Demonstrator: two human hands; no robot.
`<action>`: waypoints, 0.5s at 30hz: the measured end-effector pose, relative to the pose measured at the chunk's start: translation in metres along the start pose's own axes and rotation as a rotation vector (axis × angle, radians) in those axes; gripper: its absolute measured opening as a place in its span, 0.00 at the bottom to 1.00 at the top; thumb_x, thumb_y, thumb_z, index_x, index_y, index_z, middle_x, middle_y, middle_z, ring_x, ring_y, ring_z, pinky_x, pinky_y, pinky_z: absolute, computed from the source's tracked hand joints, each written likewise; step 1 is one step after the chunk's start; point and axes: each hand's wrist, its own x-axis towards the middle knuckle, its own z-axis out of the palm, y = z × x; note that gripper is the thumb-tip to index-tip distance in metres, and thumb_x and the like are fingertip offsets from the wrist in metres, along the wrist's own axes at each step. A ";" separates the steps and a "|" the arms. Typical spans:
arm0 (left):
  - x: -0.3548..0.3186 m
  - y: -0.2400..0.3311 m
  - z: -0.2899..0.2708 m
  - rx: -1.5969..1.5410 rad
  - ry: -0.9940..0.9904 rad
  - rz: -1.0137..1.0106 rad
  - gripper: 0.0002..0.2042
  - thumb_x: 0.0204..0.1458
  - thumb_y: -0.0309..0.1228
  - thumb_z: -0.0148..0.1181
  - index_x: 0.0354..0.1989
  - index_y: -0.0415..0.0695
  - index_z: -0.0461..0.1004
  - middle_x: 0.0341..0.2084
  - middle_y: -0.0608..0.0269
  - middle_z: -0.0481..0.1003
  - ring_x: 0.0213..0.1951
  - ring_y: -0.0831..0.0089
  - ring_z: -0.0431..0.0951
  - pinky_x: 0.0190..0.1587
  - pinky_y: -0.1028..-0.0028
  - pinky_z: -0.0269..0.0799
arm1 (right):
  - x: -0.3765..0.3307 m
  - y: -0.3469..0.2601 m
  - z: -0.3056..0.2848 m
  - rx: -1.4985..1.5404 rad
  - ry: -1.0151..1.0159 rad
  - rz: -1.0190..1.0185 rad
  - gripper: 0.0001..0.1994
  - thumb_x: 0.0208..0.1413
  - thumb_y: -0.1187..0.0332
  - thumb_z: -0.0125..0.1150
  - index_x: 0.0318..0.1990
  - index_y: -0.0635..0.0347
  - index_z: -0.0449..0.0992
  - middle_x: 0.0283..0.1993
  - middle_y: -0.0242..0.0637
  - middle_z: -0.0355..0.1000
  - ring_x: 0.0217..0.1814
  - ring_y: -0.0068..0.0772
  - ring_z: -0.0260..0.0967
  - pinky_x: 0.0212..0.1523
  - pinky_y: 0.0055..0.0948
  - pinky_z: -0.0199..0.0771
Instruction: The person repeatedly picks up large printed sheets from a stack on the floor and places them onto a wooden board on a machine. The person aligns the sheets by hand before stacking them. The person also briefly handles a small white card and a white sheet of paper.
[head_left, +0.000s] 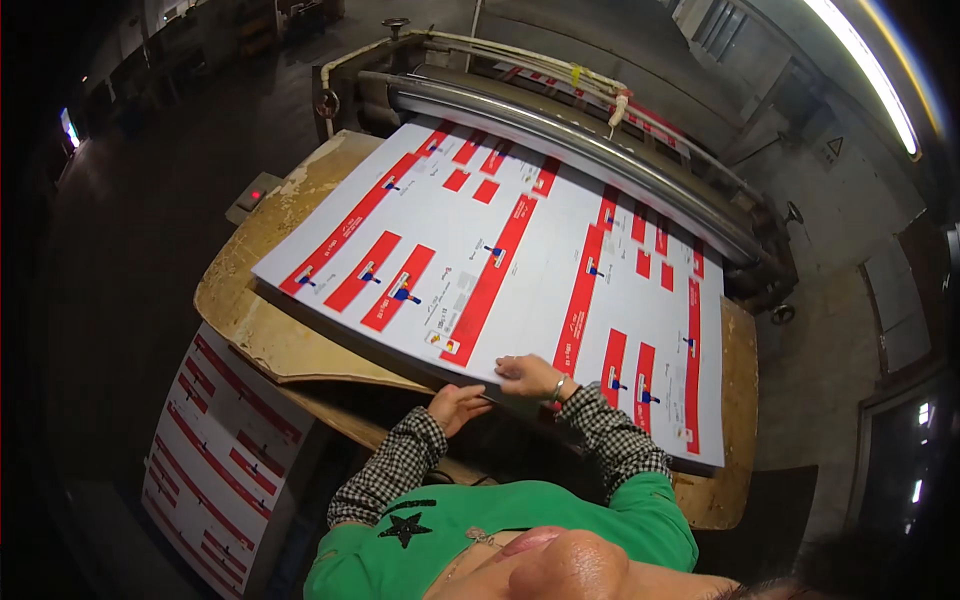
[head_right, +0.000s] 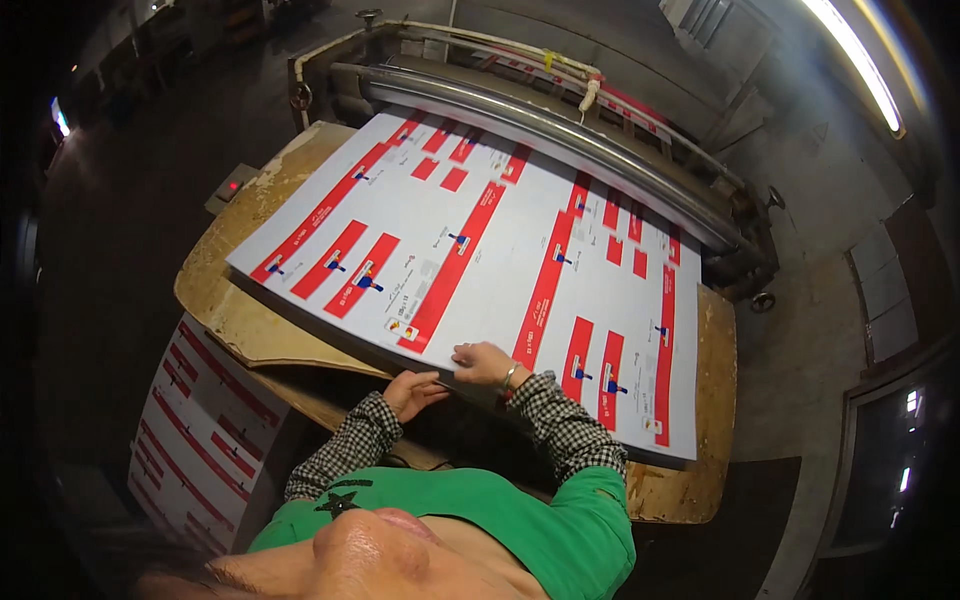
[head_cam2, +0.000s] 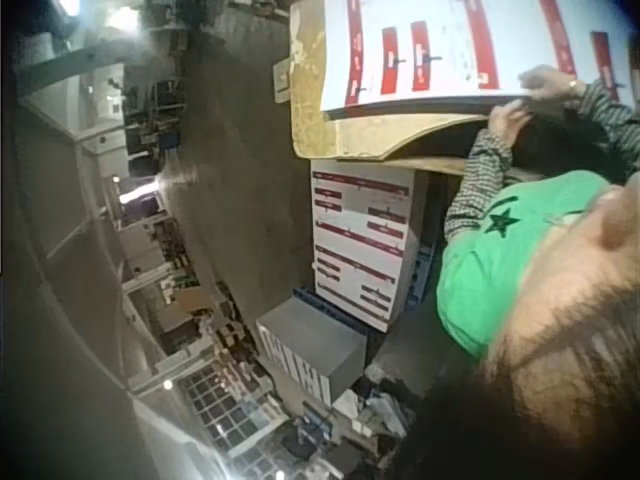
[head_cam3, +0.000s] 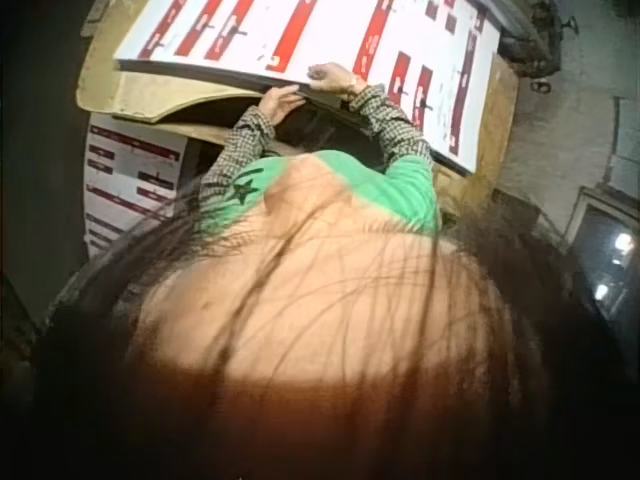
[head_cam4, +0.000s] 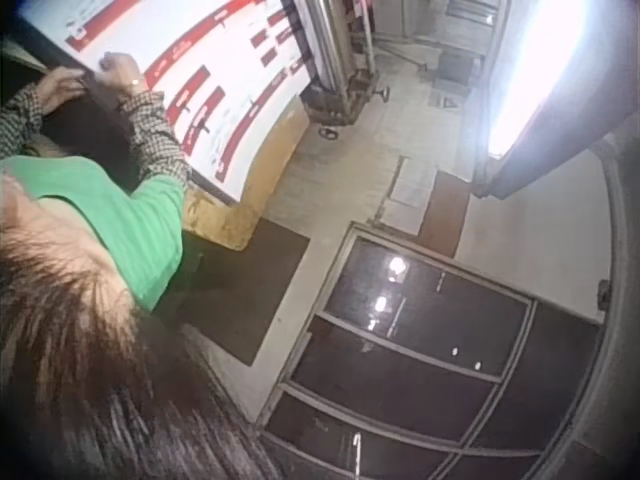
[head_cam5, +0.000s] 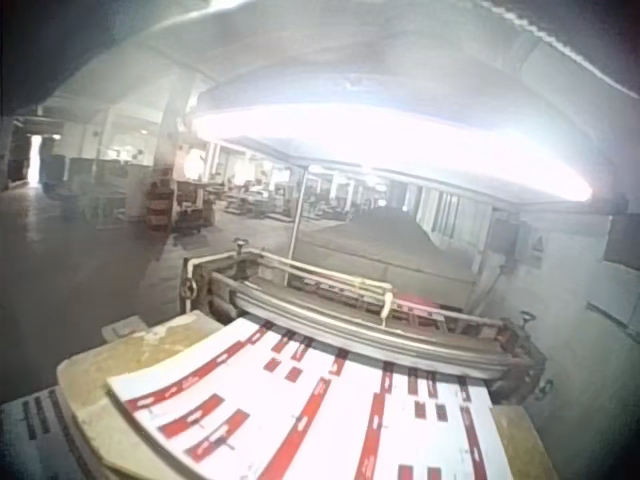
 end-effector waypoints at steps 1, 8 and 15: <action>-0.002 0.004 0.002 -0.051 -0.006 -0.005 0.16 0.55 0.30 0.50 0.49 0.35 0.65 0.42 0.51 0.73 0.48 0.60 0.73 0.54 0.61 0.67 | -0.004 -0.007 -0.011 0.177 0.050 0.040 0.18 0.44 0.62 0.58 0.40 0.67 0.75 0.47 0.47 0.72 0.42 0.37 0.73 0.44 0.30 0.72; -0.004 0.000 0.012 0.051 0.053 0.028 0.18 0.55 0.24 0.35 0.52 0.26 0.59 0.49 0.42 0.66 0.52 0.50 0.69 0.54 0.52 0.66 | -0.035 -0.044 -0.015 0.442 0.252 0.067 0.18 0.42 0.71 0.60 0.42 0.71 0.73 0.45 0.49 0.73 0.44 0.32 0.73 0.44 0.25 0.73; 0.012 0.003 -0.002 0.062 0.055 -0.031 0.18 0.56 0.23 0.36 0.54 0.29 0.58 0.48 0.42 0.68 0.51 0.50 0.70 0.54 0.52 0.66 | -0.021 -0.009 0.022 0.453 0.264 0.089 0.18 0.40 0.70 0.62 0.41 0.70 0.74 0.50 0.49 0.70 0.52 0.34 0.69 0.51 0.26 0.69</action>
